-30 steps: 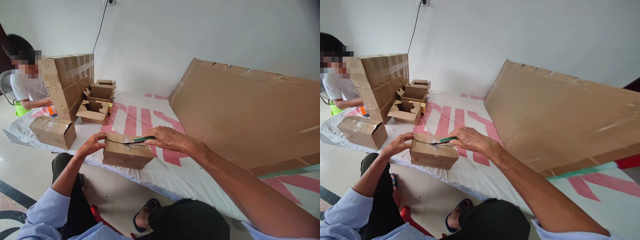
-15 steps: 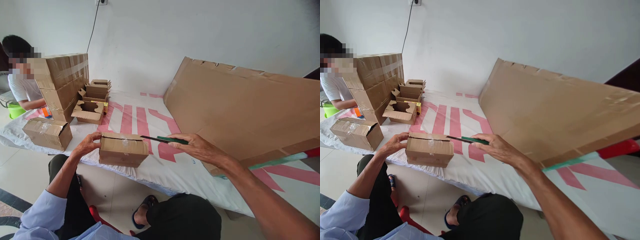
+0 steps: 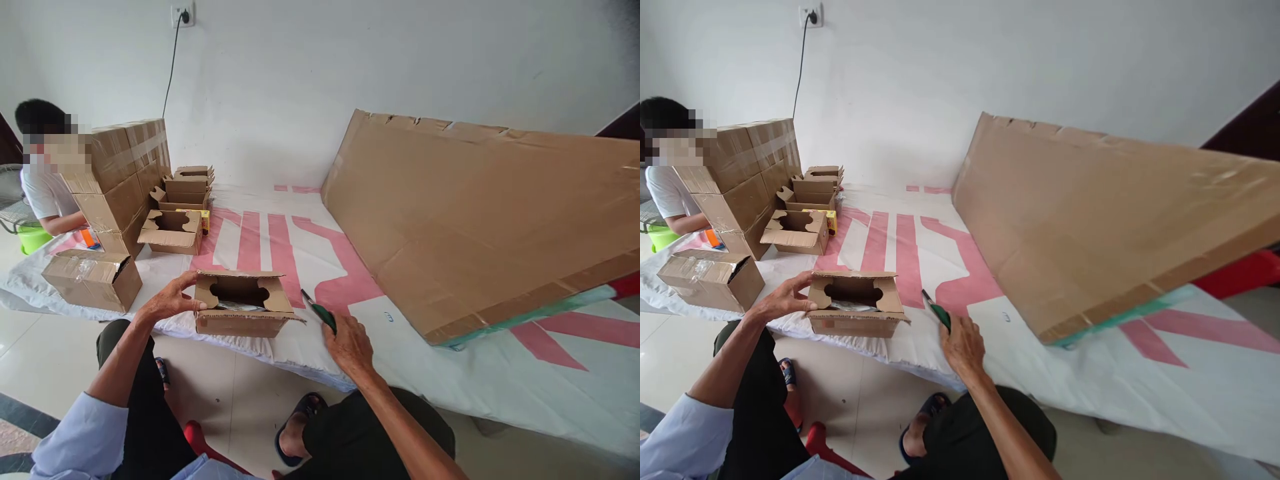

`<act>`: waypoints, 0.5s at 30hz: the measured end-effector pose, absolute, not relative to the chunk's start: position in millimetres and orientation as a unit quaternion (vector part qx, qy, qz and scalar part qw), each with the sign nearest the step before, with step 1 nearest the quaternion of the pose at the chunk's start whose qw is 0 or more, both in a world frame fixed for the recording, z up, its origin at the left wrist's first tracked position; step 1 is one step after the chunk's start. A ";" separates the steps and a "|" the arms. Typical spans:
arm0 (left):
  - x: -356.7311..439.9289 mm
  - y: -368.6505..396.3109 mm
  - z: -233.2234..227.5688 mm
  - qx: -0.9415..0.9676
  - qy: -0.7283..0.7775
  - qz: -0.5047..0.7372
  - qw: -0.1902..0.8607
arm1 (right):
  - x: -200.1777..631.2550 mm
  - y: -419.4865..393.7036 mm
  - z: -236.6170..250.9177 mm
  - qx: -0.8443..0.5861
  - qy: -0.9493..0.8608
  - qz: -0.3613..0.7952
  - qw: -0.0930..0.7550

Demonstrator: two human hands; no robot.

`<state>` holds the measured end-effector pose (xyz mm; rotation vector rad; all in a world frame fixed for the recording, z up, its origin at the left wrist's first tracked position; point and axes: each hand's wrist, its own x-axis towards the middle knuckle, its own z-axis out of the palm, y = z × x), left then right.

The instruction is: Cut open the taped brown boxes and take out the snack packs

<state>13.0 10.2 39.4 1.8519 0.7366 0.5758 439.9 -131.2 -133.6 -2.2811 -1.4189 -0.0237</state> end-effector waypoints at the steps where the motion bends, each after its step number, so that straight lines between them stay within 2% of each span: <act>1: 11.7 11.0 38.4 0.773 0.309 0.232 0.503 | 436.8 -131.6 -133.2 -0.832 -0.514 -0.022 0.209; 3: 9.1 12.7 36.1 0.783 0.320 0.220 0.486 | 430.4 -130.6 -128.8 -0.831 -0.512 -0.037 0.212; 5: 7.1 14.8 33.2 0.794 0.328 0.209 0.468 | 422.2 -126.4 -117.6 -0.800 -0.526 -0.023 0.286; 7: 6.3 17.4 30.2 0.803 0.331 0.199 0.453 | 411.3 -118.8 -98.8 -0.733 -0.555 0.042 0.392; 9: 7.0 20.2 27.7 0.808 0.336 0.191 0.444 | 398.5 -109.3 -74.2 -0.657 -0.583 0.145 0.456; 12: 9.4 23.7 26.0 0.808 0.349 0.182 0.440 | 381.1 -95.1 -38.0 -0.573 -0.640 0.259 0.442; 15: 11.1 26.3 26.2 0.809 0.350 0.175 0.438 | 370.5 -83.8 -16.4 -0.528 -0.674 0.325 0.402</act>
